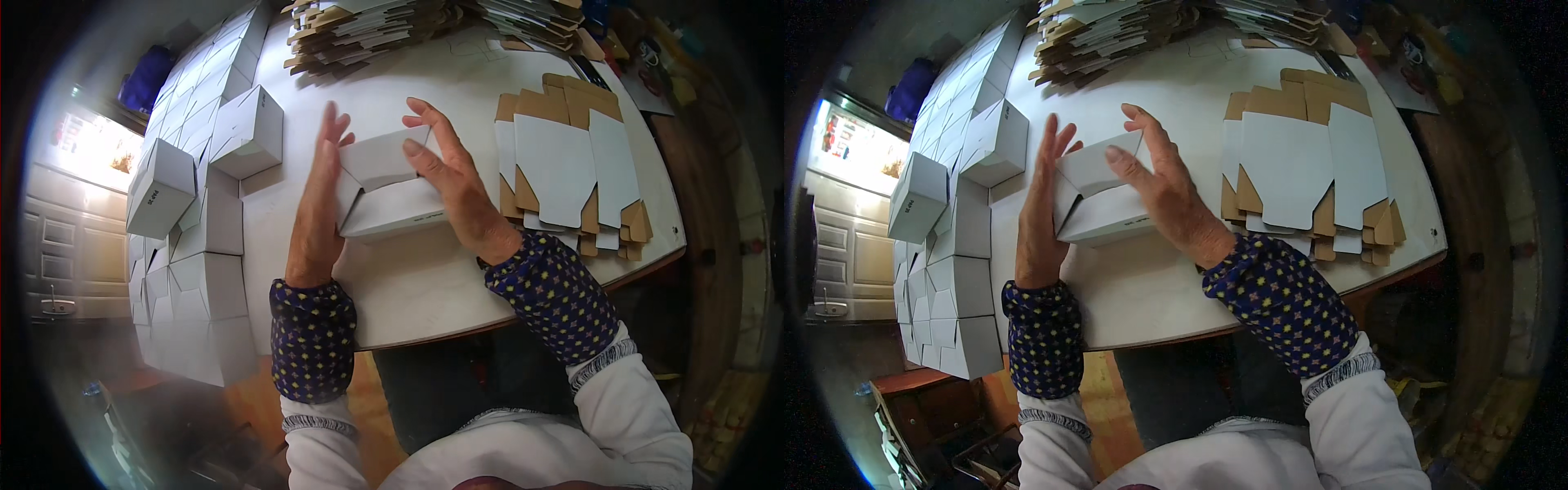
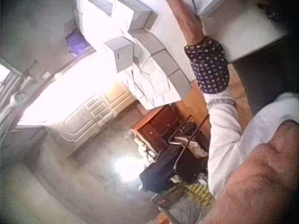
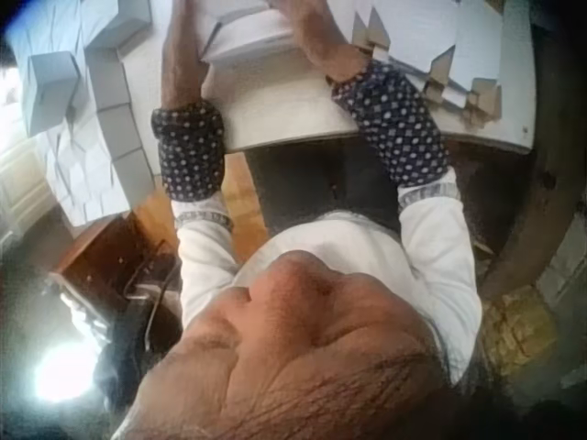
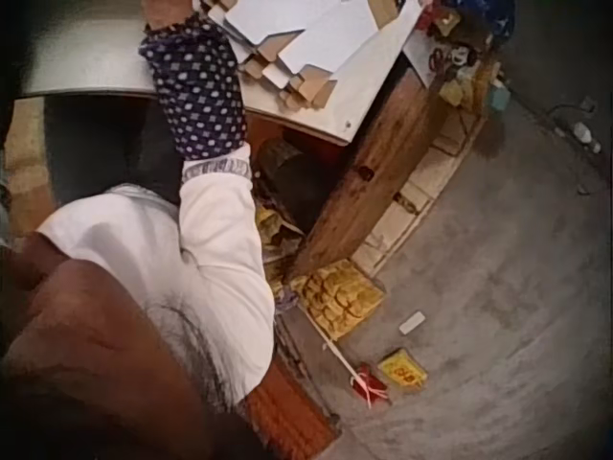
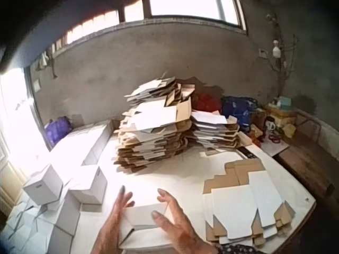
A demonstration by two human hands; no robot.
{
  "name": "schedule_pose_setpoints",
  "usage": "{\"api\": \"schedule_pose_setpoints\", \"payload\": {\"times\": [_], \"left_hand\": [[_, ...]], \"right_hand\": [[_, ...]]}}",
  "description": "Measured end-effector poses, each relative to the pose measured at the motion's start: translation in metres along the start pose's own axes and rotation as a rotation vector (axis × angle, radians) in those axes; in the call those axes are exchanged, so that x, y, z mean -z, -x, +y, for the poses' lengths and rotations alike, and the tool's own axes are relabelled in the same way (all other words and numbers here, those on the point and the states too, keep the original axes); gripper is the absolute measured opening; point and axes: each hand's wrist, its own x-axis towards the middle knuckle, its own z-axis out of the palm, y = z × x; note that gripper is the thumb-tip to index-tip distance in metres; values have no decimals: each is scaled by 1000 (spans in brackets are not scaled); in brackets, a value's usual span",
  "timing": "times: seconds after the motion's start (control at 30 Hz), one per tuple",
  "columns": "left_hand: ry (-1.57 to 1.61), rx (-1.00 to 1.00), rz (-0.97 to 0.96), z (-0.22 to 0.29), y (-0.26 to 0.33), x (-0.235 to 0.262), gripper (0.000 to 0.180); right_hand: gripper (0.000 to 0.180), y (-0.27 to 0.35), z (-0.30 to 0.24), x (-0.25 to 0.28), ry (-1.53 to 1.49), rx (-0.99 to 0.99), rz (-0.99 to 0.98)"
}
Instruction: The person folds cardboard cutouts into boxes by hand, tucking the flaps together, and places the assembled boxes into stacks on the table.
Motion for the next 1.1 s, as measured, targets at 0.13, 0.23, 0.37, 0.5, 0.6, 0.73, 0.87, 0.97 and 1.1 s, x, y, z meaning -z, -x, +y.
{"api": "schedule_pose_setpoints", "payload": {"times": [0.13, 0.23, 0.37, 0.5, 0.6, 0.73, 0.87, 0.97, 1.1], "left_hand": [[75, 294, -119, 18, -4, 0, 69], [107, 298, -77, 23, -4, -6, 67], [309, 394, 51, 27, -7, -2, 68], [553, 515, 227, 22, -9, 9, 69], [700, 599, 385, 10, -9, 16, 71], [296, 447, 187, 22, -7, 1, 67], [156, 392, 78, 21, -10, 5, 63], [181, 380, 60, 16, -12, 11, 56], [373, 478, 68, 13, -9, 8, 66]], "right_hand": [[70, 1, -2, 7, -46, -64, -71], [73, 1, -11, 10, -55, -115, -107], [80, 2, 3, 2, 118, 154, -115], [88, 2, 11, 0, 398, 444, -136], [98, 2, 12, 3, 686, 453, -207], [105, 0, 16, 1, 734, 406, -6], [109, 1, 18, 1, 774, 415, 61], [110, 4, 17, -2, 787, 446, 53], [110, 8, 14, -6, 618, 344, 159]]}}
